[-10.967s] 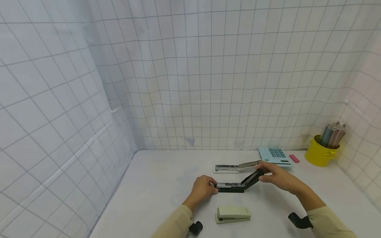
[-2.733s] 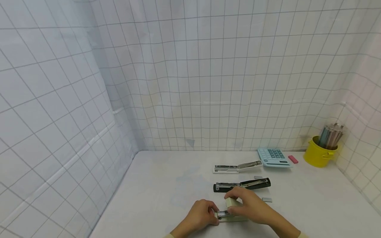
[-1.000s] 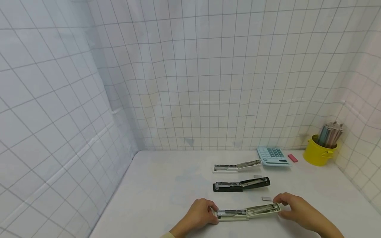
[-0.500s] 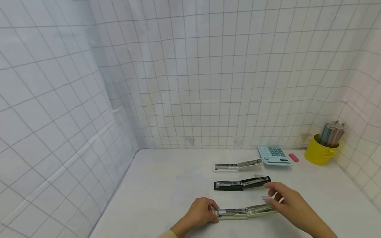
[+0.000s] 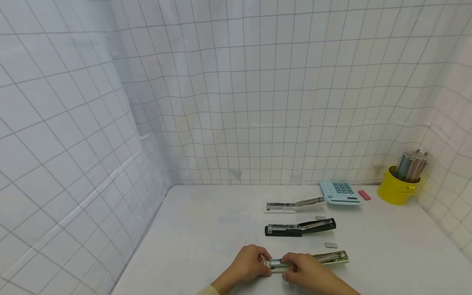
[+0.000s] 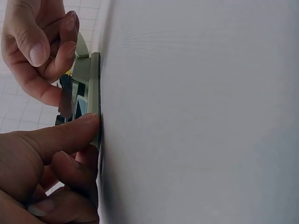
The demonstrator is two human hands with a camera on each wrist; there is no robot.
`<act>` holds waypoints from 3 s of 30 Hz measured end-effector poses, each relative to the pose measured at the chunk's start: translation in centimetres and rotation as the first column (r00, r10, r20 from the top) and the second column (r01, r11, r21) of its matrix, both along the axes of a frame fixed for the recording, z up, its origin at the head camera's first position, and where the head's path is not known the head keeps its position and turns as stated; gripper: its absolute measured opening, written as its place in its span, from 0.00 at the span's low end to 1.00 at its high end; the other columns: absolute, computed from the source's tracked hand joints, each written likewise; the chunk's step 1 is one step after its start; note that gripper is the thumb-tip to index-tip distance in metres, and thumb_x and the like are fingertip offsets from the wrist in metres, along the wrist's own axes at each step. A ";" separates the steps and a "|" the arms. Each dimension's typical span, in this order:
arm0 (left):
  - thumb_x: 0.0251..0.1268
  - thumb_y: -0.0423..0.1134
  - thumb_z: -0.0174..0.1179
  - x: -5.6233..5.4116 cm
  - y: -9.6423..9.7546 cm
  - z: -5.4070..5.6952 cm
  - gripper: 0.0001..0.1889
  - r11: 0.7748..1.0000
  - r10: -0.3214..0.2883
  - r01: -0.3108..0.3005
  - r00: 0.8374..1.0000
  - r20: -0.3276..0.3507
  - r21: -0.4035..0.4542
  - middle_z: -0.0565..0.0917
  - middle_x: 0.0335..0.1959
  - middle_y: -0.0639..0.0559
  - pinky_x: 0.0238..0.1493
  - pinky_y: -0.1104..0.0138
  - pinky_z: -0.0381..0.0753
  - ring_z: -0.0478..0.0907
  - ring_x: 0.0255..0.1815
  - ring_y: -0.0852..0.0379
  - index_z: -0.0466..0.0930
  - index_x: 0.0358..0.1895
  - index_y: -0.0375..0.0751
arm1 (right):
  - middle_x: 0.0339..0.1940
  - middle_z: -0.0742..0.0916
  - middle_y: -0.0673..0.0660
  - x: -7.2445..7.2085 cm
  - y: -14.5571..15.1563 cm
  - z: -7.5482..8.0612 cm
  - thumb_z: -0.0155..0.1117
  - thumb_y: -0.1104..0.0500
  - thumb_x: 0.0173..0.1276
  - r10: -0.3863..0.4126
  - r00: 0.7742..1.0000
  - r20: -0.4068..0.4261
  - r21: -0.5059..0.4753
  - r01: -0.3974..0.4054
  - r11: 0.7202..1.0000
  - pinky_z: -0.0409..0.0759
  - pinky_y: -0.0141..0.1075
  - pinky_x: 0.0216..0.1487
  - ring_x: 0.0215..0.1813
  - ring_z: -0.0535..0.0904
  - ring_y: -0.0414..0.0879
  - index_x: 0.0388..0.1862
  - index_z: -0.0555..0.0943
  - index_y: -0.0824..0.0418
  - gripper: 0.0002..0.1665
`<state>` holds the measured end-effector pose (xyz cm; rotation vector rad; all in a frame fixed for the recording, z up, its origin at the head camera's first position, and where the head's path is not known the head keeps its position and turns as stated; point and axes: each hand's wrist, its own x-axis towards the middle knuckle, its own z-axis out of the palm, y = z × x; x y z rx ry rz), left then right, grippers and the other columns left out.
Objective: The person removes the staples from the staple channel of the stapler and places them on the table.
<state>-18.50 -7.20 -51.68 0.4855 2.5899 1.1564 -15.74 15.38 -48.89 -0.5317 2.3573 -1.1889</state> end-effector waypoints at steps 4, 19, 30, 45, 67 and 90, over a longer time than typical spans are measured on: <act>0.46 0.33 0.78 0.1 0.0 0.2 0.11 1.000 0.001 -0.001 1.000 -0.002 -0.008 0.76 0.16 0.60 0.22 0.71 0.65 0.68 0.17 0.65 0.89 0.35 0.45 | 0.25 0.80 0.50 -0.2 -0.5 -0.3 0.69 0.58 0.66 -0.011 1.000 -0.011 0.021 0.011 1.000 0.68 0.34 0.29 0.26 0.72 0.43 0.53 0.82 0.68 0.19; 0.45 0.31 0.78 0.2 0.2 -0.1 0.10 0.999 0.018 -0.018 1.000 0.006 0.029 0.75 0.14 0.60 0.21 0.71 0.64 0.68 0.16 0.65 0.88 0.33 0.45 | 0.26 0.87 0.51 -0.4 -0.6 -1.5 0.63 0.59 0.70 -0.036 0.977 0.208 -0.244 0.088 0.966 0.76 0.31 0.26 0.23 0.77 0.38 0.54 0.80 0.75 0.21; 0.42 0.31 0.77 0.5 0.2 -0.1 0.12 0.998 0.020 -0.018 0.999 -0.031 0.065 0.75 0.14 0.62 0.22 0.72 0.64 0.68 0.15 0.68 0.87 0.32 0.46 | 0.21 0.85 0.52 -0.1 -1.8 -2.0 0.61 0.65 0.67 -0.184 0.980 0.080 -0.245 0.198 0.949 0.78 0.32 0.21 0.19 0.78 0.39 0.34 0.83 0.66 0.05; 0.44 0.32 0.77 0.6 0.4 -0.3 0.11 0.999 0.013 -0.012 0.999 -0.032 0.045 0.75 0.13 0.62 0.24 0.71 0.66 0.68 0.15 0.67 0.88 0.32 0.46 | 0.14 0.81 0.45 -0.3 -3.0 -0.8 0.69 0.62 0.67 -0.175 0.971 -0.160 -0.140 0.153 0.978 0.72 0.31 0.18 0.14 0.75 0.37 0.32 0.81 0.58 0.05; 0.47 0.35 0.78 0.4 0.8 -0.1 0.10 1.000 0.002 -0.001 1.000 -0.026 0.004 0.75 0.15 0.61 0.24 0.70 0.67 0.68 0.17 0.65 0.88 0.34 0.46 | 0.32 0.85 0.56 0.4 5.5 4.2 0.69 0.59 0.66 -0.264 0.961 0.088 -0.130 0.274 0.953 0.84 0.43 0.30 0.31 0.84 0.50 0.48 0.80 0.66 0.15; 0.48 0.35 0.78 0.3 0.4 0.0 0.10 1.000 0.015 -0.015 1.000 0.023 -0.014 0.76 0.16 0.59 0.26 0.69 0.68 0.69 0.19 0.63 0.88 0.35 0.47 | 0.24 0.79 0.53 1.9 12.6 -3.2 0.65 0.68 0.63 -0.278 0.955 0.105 0.207 0.252 0.945 0.71 0.39 0.34 0.31 0.73 0.47 0.38 0.83 0.59 0.06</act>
